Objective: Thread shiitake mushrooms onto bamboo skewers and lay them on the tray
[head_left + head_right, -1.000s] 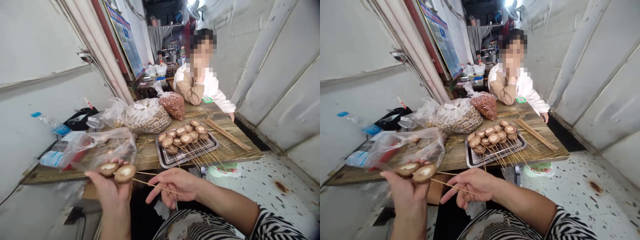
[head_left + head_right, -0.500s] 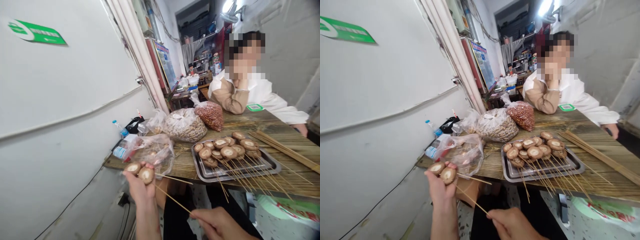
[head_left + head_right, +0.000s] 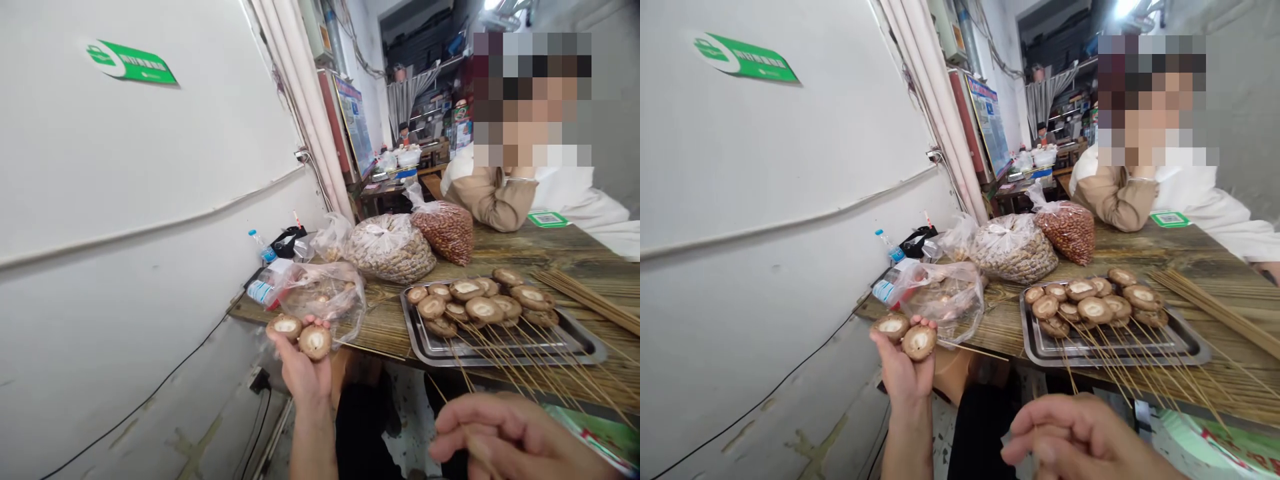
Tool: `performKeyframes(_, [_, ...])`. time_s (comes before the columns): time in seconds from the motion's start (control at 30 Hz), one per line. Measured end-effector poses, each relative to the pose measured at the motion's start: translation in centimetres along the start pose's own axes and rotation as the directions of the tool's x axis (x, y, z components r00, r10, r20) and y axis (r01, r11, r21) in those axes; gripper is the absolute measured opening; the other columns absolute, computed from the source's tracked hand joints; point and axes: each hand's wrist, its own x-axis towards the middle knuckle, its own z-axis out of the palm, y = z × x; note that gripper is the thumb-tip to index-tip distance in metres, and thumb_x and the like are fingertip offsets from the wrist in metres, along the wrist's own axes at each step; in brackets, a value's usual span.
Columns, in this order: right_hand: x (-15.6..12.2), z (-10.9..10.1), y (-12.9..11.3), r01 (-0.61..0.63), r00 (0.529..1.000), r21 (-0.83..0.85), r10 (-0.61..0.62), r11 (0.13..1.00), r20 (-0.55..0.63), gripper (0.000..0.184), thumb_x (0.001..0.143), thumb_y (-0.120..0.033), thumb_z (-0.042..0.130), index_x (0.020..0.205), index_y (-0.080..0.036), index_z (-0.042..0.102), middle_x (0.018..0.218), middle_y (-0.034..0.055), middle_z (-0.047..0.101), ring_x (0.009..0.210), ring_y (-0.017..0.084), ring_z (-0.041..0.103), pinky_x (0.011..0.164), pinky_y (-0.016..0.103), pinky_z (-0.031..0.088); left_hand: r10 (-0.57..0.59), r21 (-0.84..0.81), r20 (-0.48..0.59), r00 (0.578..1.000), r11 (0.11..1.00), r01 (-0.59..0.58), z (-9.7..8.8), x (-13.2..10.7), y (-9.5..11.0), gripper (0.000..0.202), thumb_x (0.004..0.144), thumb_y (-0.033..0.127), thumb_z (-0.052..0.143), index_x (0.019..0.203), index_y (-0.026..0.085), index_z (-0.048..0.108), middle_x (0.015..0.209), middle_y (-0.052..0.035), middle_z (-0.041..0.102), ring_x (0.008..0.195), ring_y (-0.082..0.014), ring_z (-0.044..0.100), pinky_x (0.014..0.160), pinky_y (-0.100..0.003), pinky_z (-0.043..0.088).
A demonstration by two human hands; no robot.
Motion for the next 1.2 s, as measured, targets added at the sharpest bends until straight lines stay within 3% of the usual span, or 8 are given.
performKeyframes(0.1, [1.3, 1.1, -0.3, 0.086, 0.993, -0.393, -0.109, 0.916, -0.035, 0.045, 0.092, -0.052, 0.041, 0.071, -0.017, 0.060, 0.060, 0.0004, 0.055, 0.050, 0.008, 0.044, 0.050, 0.021, 0.031, -0.050, -0.025, 0.057, 0.997, 0.998, 0.051, 0.0, -0.3, -0.2, 0.047, 0.089, 0.055, 0.035, 0.084, 0.016, 0.061, 0.076, -0.0061, 0.060, 0.072, -0.0165, 0.059, 0.072, -0.035, 0.053])
performKeyframes(0.17, [2.4, 1.7, 0.2, 0.161, 0.967, -0.523, -0.239, 0.837, -0.084, 0.046, 0.091, -0.049, 0.043, 0.062, -0.016, 0.057, 0.057, -0.0008, 0.048, 0.057, 0.009, 0.045, 0.054, 0.021, 0.032, -0.085, -0.033, 0.080, 0.993, 0.996, 0.088, 0.0, -0.5, -0.5, 0.046, 0.090, 0.053, 0.033, 0.084, 0.016, 0.060, 0.076, -0.0056, 0.059, 0.073, -0.0162, 0.058, 0.071, -0.035, 0.052])
performKeyframes(0.23, [3.4, 2.2, 0.9, 0.205, 0.940, -0.498, -0.310, 0.843, -0.139, 0.046, 0.092, -0.048, 0.042, 0.063, -0.016, 0.057, 0.067, 0.0009, 0.051, 0.064, 0.010, 0.049, 0.059, 0.020, 0.036, -0.131, -0.036, 0.094, 0.987, 0.990, 0.135, 0.0, -0.6, -0.8, 0.043, 0.090, 0.051, 0.035, 0.084, 0.016, 0.058, 0.076, -0.0045, 0.057, 0.072, -0.0152, 0.057, 0.070, -0.034, 0.052])
performKeyframes(0.37, [4.8, 3.2, 2.0, 0.120, 0.970, -0.395, -0.193, 0.911, -0.149, 0.044, 0.095, -0.048, 0.026, 0.076, -0.017, 0.051, 0.051, -0.0042, 0.040, 0.045, 0.008, 0.038, 0.044, 0.020, 0.030, -0.197, -0.044, 0.108, 0.974, 0.978, 0.203, 0.1, -0.8, -1.4, 0.039, 0.088, 0.051, 0.041, 0.083, 0.015, 0.057, 0.074, -0.0023, 0.054, 0.068, -0.0135, 0.054, 0.066, -0.031, 0.051])
performKeyframes(0.5, [4.7, 3.4, 1.5, 0.170, 0.951, -0.642, -0.295, 0.748, -0.091, 0.031, 0.092, -0.033, 0.031, 0.096, -0.016, 0.057, 0.072, 0.0029, 0.055, 0.063, 0.013, 0.049, 0.060, 0.023, 0.039, -0.183, -0.050, 0.071, 0.980, 0.981, 0.187, 0.0, -0.7, -1.6, 0.037, 0.088, 0.051, 0.042, 0.082, 0.017, 0.055, 0.069, -0.0011, 0.051, 0.063, -0.0129, 0.051, 0.059, -0.028, 0.048])
performKeyframes(0.63, [4.9, 3.5, 1.9, 0.094, 0.993, -0.530, -0.119, 0.843, -0.012, 0.032, 0.095, -0.032, 0.026, 0.103, -0.016, 0.052, 0.069, 0.0006, 0.059, 0.045, 0.008, 0.047, 0.047, 0.020, 0.037, -0.261, -0.083, 0.064, 0.963, 0.960, 0.266, -0.3, -0.4, -1.7, 0.037, 0.089, 0.050, 0.041, 0.083, 0.016, 0.055, 0.069, -0.0015, 0.050, 0.063, -0.0129, 0.051, 0.059, -0.028, 0.048])
performKeyframes(0.87, [5.2, 3.7, 2.6, 0.155, 0.964, -0.610, -0.253, 0.777, -0.078, 0.035, 0.096, -0.033, 0.031, 0.071, -0.017, 0.050, 0.050, -0.0045, 0.041, 0.045, 0.007, 0.038, 0.046, 0.019, 0.027, -0.292, -0.140, 0.075, 0.954, 0.944, 0.300, -0.5, -0.5, -1.9, 0.039, 0.088, 0.051, 0.043, 0.083, 0.014, 0.055, 0.071, -0.0029, 0.050, 0.066, -0.0134, 0.051, 0.062, -0.029, 0.049])
performKeyframes(1.2, [5.5, 3.3, 3.0, 0.185, 0.941, -0.653, -0.324, 0.734, -0.097, 0.031, 0.095, -0.027, 0.032, 0.074, -0.017, 0.053, 0.055, -0.0047, 0.035, 0.050, 0.008, 0.029, 0.049, 0.022, 0.022, -0.246, -0.094, 0.086, 0.965, 0.963, 0.254, -0.1, -1.1, -2.2, 0.038, 0.089, 0.050, 0.040, 0.085, 0.015, 0.056, 0.072, -0.0030, 0.050, 0.066, -0.0132, 0.051, 0.062, -0.028, 0.049])
